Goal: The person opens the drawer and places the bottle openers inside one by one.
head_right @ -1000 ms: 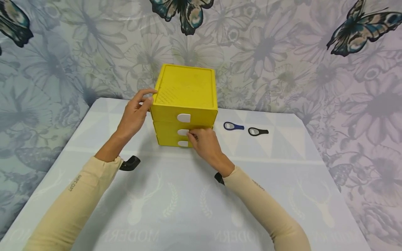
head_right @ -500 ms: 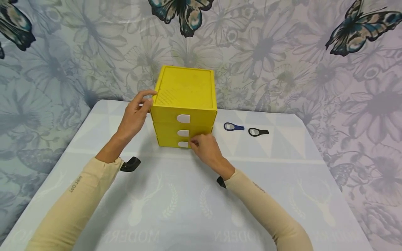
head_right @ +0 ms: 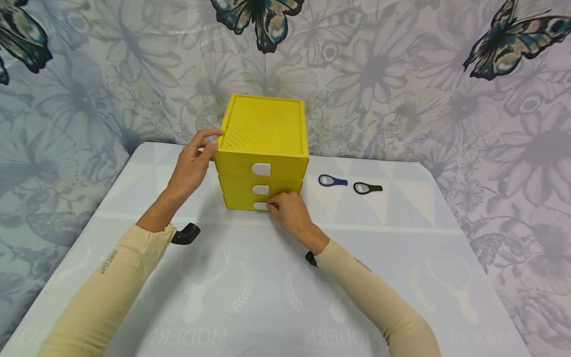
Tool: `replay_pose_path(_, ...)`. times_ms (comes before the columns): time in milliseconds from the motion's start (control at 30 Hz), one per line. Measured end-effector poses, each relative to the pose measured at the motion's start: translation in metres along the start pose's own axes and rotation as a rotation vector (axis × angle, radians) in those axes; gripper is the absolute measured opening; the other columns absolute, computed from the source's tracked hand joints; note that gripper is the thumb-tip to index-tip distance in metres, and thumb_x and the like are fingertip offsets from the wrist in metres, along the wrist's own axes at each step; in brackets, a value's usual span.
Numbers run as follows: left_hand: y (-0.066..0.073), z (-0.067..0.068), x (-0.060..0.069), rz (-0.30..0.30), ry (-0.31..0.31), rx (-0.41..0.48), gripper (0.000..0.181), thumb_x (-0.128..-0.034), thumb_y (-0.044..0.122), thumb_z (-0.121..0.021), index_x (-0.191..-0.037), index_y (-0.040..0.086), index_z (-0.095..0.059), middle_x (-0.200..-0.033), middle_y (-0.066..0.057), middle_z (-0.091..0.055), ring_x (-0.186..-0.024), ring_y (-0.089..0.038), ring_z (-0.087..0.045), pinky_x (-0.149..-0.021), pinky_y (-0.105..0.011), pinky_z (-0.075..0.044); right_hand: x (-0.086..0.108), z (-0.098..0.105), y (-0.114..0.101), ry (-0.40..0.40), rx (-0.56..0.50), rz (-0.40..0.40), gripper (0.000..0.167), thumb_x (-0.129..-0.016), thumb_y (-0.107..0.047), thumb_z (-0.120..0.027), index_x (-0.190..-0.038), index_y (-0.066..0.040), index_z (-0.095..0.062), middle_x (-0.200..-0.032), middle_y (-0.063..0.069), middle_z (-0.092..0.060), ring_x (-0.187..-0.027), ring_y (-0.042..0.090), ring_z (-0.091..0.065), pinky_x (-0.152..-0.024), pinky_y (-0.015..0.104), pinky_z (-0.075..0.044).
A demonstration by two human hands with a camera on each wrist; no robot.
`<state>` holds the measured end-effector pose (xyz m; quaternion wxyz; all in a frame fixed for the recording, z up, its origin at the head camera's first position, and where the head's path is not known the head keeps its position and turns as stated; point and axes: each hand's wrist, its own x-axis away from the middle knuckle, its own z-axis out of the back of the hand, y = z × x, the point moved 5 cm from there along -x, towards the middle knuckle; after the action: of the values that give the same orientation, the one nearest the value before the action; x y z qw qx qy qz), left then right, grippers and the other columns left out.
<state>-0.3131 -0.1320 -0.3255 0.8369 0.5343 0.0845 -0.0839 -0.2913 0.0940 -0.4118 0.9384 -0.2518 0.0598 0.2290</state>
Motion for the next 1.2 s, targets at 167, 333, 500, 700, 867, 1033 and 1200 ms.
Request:
replay_pose_path(167, 0.0, 0.001, 0.0, 0.007, 0.005, -0.007, 0.042, -0.1062, 0.045, -0.04, -0.144, 0.03, -0.05, -0.134, -0.015, -0.057, -0.099, -0.031, -0.062, -0.077, -0.041, -0.044, 0.0, 0.0, 0.0, 0.016, 0.008, 0.026, 0.012, -0.093, -0.017, -0.073, -0.094, -0.01, -0.082, -0.085, 0.002, -0.077, -0.065, 0.01, -0.064, -0.059, 0.025, -0.05)
replay_pose_path(333, 0.0, 0.001, 0.0, 0.006, 0.004, 0.0, 0.041, -0.1063, 0.045, -0.04, -0.144, 0.03, -0.05, -0.134, -0.015, -0.057, -0.099, -0.031, -0.061, -0.077, -0.04, -0.044, 0.001, -0.001, 0.0, 0.046, 0.024, 0.049, 0.012, -0.092, -0.017, -0.073, -0.093, -0.01, -0.082, -0.082, 0.001, -0.077, -0.061, 0.009, -0.061, -0.057, 0.023, -0.047)
replay_pose_path(500, 0.0, 0.0, 0.0, 0.002, 0.001, 0.004, 0.042, -0.1059, 0.046, -0.041, -0.143, 0.029, -0.05, -0.134, -0.014, -0.057, -0.099, -0.031, -0.062, -0.077, -0.041, -0.045, 0.002, 0.0, -0.001, 0.068, 0.041, 0.061, 0.011, -0.092, -0.016, -0.073, -0.09, -0.01, -0.083, -0.08, 0.001, -0.077, -0.061, 0.011, -0.063, -0.057, 0.025, -0.049)
replay_pose_path(700, 0.001, -0.001, 0.0, -0.012, 0.001, 0.003, 0.041, -0.1061, 0.044, -0.042, -0.143, 0.028, -0.05, -0.132, -0.015, -0.058, -0.099, -0.031, -0.062, -0.079, -0.041, -0.046, 0.004, 0.0, -0.001, 0.067, 0.037, 0.08, 0.011, -0.092, -0.014, -0.073, -0.089, -0.009, -0.082, -0.078, 0.001, -0.076, -0.063, 0.011, -0.066, -0.059, 0.026, -0.052)
replay_pose_path(867, 0.002, -0.001, 0.0, -0.014, 0.0, -0.004, 0.041, -0.106, 0.045, -0.042, -0.143, 0.028, -0.05, -0.132, -0.015, -0.058, -0.099, -0.031, -0.062, -0.079, -0.041, -0.046, 0.009, 0.0, -0.004, 0.036, 0.031, 0.097, 0.011, -0.092, -0.014, -0.073, -0.093, -0.007, -0.082, -0.079, 0.002, -0.076, -0.064, 0.009, -0.066, -0.06, 0.024, -0.053)
replay_pose_path(1033, 0.002, 0.001, 0.0, -0.015, 0.005, 0.003, 0.041, -0.1059, 0.045, -0.042, -0.142, 0.029, -0.051, -0.132, -0.014, -0.058, -0.099, -0.03, -0.061, -0.077, -0.04, -0.045, 0.019, 0.001, -0.011, 0.024, 0.049, 0.112, 0.011, -0.091, -0.014, -0.073, -0.092, -0.008, -0.082, -0.076, 0.001, -0.074, -0.062, 0.007, -0.061, -0.058, 0.022, -0.05)
replay_pose_path(1200, 0.001, 0.001, 0.0, -0.019, 0.004, 0.007, 0.041, -0.1059, 0.044, -0.042, -0.142, 0.028, -0.051, -0.132, -0.013, -0.059, -0.098, -0.03, -0.061, -0.076, -0.04, -0.045, 0.032, 0.0, -0.015, 0.003, 0.077, 0.115, 0.01, -0.092, -0.014, -0.072, -0.088, -0.011, -0.081, -0.071, -0.003, -0.069, -0.061, 0.006, -0.054, -0.058, 0.022, -0.047)
